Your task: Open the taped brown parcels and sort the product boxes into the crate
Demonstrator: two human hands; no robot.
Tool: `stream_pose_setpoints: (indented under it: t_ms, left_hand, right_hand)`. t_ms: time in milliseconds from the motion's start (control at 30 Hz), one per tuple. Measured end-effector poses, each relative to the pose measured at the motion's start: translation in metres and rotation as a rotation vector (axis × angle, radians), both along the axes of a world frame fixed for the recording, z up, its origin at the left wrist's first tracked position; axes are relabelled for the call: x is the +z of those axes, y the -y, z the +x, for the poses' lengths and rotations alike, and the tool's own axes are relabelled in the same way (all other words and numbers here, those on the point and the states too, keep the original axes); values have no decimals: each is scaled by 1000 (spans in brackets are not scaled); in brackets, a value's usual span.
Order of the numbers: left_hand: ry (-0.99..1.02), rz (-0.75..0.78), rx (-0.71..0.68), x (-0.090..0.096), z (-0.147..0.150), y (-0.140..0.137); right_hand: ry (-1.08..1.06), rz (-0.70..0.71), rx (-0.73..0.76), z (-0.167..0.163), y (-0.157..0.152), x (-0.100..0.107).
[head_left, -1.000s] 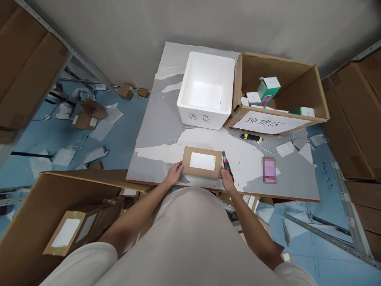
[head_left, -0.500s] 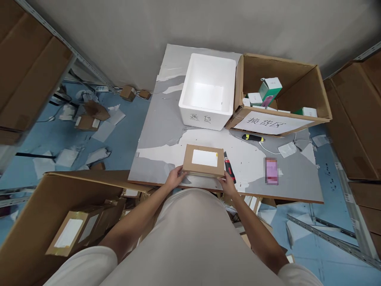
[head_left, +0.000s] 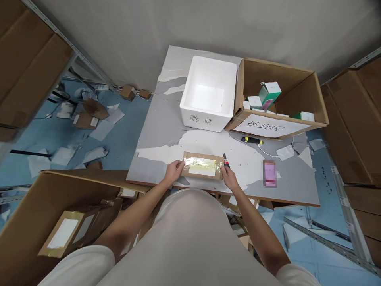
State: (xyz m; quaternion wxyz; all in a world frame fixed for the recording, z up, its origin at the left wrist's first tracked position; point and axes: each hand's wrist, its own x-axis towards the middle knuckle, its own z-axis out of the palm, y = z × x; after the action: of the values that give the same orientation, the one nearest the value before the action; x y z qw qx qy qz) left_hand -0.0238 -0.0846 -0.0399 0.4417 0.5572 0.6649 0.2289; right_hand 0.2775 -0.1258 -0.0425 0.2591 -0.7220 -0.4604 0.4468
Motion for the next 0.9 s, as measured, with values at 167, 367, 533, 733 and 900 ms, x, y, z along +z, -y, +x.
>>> stream_pose_setpoints:
  t_ms: [167,367,533,733,900]
  left_hand:
    - [302,-73,42,-26,-14,14]
    - [432,-50,-136,-32,-12,27]
    - [330,-54,-82,-19,-10,24]
    - [4,-40,-55,-15,-4,7]
    - [-19,-67,-37,-22,5,-11]
  right_hand:
    - [-236,24,-62,5,17,-16]
    - [-279,11,63,-3,24,-22]
    - [-200,28,108,2,18,-13]
    - [159,-8,157,1,0,-6]
    - [188,-59,160,-6,-12,-11]
